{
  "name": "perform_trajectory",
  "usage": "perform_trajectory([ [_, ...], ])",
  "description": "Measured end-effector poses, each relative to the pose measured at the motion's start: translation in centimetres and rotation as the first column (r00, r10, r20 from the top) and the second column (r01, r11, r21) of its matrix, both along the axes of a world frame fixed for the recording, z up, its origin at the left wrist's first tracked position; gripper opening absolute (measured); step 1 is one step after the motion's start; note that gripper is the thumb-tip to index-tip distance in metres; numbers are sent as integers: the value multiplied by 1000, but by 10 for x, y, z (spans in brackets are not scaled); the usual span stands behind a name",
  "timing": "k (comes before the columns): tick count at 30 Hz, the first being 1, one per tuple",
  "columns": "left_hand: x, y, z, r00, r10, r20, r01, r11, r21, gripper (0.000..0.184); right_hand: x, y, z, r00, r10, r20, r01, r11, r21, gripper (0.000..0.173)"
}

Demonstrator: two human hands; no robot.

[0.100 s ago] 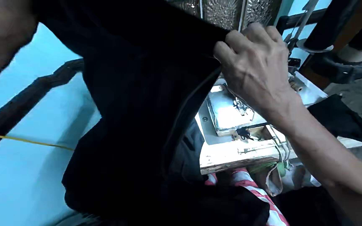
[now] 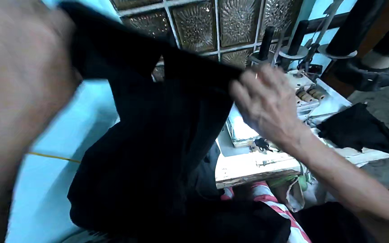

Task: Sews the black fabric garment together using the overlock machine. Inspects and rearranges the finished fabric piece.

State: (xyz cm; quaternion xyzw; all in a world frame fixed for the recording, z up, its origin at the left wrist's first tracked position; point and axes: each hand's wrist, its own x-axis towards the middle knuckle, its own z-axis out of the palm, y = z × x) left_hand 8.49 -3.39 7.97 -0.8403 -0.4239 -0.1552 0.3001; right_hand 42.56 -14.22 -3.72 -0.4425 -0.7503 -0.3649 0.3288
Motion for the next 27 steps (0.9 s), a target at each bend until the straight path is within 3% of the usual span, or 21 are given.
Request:
perform_trajectory([
  [2,1,-38,-68,991,-69,112,92,973,-211,8,2,-12,-50,991,127,-39,-129,990,-54,25],
  [5,0,-87,-152,963,14,269,129,852,-507,21,5,-29,-121,974,193,-119,-205,974,-96,22],
  [8,0,-115,-207,925,9,381,190,856,-481,31,1,-43,-158,972,97,-214,-143,967,-212,22],
  [11,5,-123,-225,910,-35,414,215,892,-396,21,-9,-49,-161,912,27,-410,-162,940,-299,21],
  [14,8,-114,-223,803,-88,590,360,860,-362,22,-19,-52,-152,699,-31,-714,-334,869,-365,20],
  [17,17,-110,-216,570,46,820,557,712,-428,14,-27,-50,-146,269,-145,-952,-629,722,-288,20],
  [18,23,-109,-216,489,118,864,581,695,-424,13,-31,-47,-146,128,-199,-972,-679,697,-232,18],
  [19,30,-107,-218,441,179,879,568,703,-428,12,-36,-43,-146,56,-237,-970,-686,697,-210,17],
  [20,36,-107,-220,430,223,875,532,720,-445,12,-39,-42,-148,95,-263,-960,-649,715,-260,16],
  [21,42,-108,-221,463,253,849,458,752,-474,12,-43,-41,-153,233,-273,-933,-556,750,-358,16],
  [23,50,-110,-227,638,280,717,210,834,-511,16,-49,-38,-167,591,-254,-766,-249,846,-472,18],
  [24,53,-112,-233,719,277,638,111,860,-499,18,-51,-35,-177,718,-245,-651,-120,878,-463,17],
  [27,58,-113,-266,875,257,409,-60,898,-436,19,-57,-30,-199,872,-301,-385,63,851,-521,18],
])
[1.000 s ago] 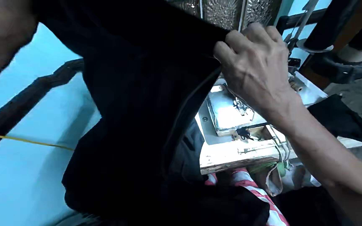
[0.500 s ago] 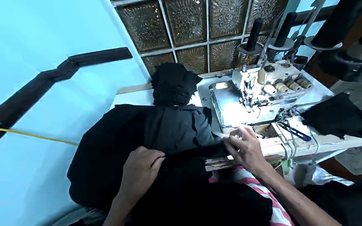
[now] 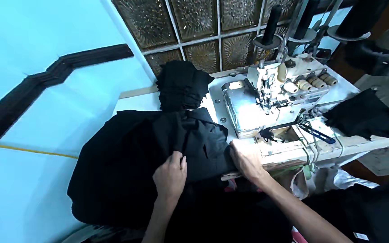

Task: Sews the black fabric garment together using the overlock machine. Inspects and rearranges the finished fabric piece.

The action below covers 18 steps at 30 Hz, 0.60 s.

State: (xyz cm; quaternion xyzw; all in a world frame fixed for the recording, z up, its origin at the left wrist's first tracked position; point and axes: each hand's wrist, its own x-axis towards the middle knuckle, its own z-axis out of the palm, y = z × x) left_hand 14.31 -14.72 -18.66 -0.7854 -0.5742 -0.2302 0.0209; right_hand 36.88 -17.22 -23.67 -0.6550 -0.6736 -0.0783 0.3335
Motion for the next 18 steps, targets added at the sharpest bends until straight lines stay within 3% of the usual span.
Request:
perform_trajectory([
  [3,-1,3,-30,989,-52,-138,74,985,158,16,-4,0,-11,999,12,42,-12,1000,-3,18],
  [6,-1,7,-29,979,-106,-175,137,974,179,14,-2,0,-15,999,19,34,-20,1000,20,18],
  [9,5,10,-6,965,-169,-200,184,981,57,13,0,2,-16,999,13,30,-14,999,46,17],
  [12,14,26,34,966,-241,-98,234,969,-83,16,-1,3,-20,1000,10,11,-11,998,58,18],
  [18,38,133,71,964,-264,-44,266,962,57,15,0,3,-19,1000,-18,9,17,996,83,14],
])
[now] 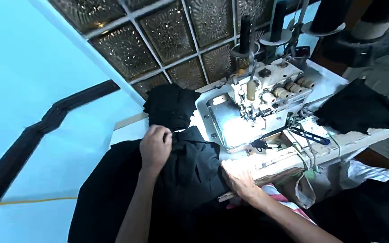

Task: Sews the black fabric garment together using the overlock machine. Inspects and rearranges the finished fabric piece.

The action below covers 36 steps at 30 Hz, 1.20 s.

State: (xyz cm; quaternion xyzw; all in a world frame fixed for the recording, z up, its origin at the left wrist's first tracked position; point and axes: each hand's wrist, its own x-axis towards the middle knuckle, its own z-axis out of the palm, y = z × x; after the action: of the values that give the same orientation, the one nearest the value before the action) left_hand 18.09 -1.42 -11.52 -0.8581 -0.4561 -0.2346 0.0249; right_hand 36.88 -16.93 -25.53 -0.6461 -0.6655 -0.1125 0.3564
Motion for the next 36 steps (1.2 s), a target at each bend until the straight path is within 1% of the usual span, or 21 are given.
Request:
perform_trajectory([
  [3,19,55,5,999,32,-26,-30,998,58,18,0,0,-2,1000,-7,-16,7,999,35,14],
  [5,29,86,4,996,23,-83,-17,998,66,22,1,0,-3,1000,4,-28,-3,999,38,13],
  [7,33,115,-4,985,6,-170,1,999,41,28,0,-2,-3,998,23,-65,-21,999,40,11],
  [9,37,133,-11,974,26,-227,-25,1000,6,33,0,-3,-3,995,43,-95,-40,999,32,8],
  [11,43,135,-9,969,72,-238,-79,997,-18,27,2,-4,-1,990,62,-129,-63,998,-5,8],
  [13,52,127,0,964,118,-237,-133,990,-51,30,5,-6,7,976,89,-201,-105,992,-73,16],
  [14,55,123,3,957,141,-252,-160,986,-55,32,5,-6,8,973,89,-211,-108,991,-78,19],
  [15,58,119,6,948,166,-271,-187,981,-55,34,5,-4,4,979,82,-185,-91,995,-44,19],
  [17,61,115,9,942,192,-276,-217,974,-61,34,2,1,-7,993,50,-108,-42,997,70,12],
  [19,56,119,7,952,157,-262,-182,980,-74,33,1,2,-9,996,37,-85,-28,994,102,9],
  [21,54,121,7,962,118,-247,-148,983,-105,45,1,3,-10,997,22,-72,-13,992,122,10],
  [22,54,120,8,960,114,-255,-145,983,-108,47,1,3,-10,997,25,-79,-15,993,118,10],
  [24,54,117,8,957,130,-260,-155,985,-77,35,0,3,-8,995,30,-94,-20,995,101,9],
  [25,53,117,7,960,147,-237,-163,985,-49,28,0,3,-8,994,36,-102,-27,995,94,9],
  [26,53,118,7,964,168,-205,-179,983,-37,26,0,3,-9,994,40,-105,-30,995,95,9],
  [29,55,118,10,968,227,-109,-236,969,-76,30,-1,4,-11,995,28,-99,-17,994,111,10],
  [31,54,121,14,961,275,2,-272,951,-148,34,-1,3,-10,995,26,-92,-15,993,117,8],
  [32,49,124,17,951,291,107,-268,945,-189,37,-1,4,-10,995,28,-92,-16,992,123,8],
  [33,42,129,19,920,299,254,-243,942,-232,39,-1,4,-10,995,34,-95,-22,992,127,9],
  [35,28,136,28,793,288,536,-180,953,-245,40,1,3,-11,989,70,-128,-55,991,118,13],
  [36,19,138,32,733,243,636,-140,968,-208,39,2,2,-12,981,103,-167,-83,989,122,18],
])
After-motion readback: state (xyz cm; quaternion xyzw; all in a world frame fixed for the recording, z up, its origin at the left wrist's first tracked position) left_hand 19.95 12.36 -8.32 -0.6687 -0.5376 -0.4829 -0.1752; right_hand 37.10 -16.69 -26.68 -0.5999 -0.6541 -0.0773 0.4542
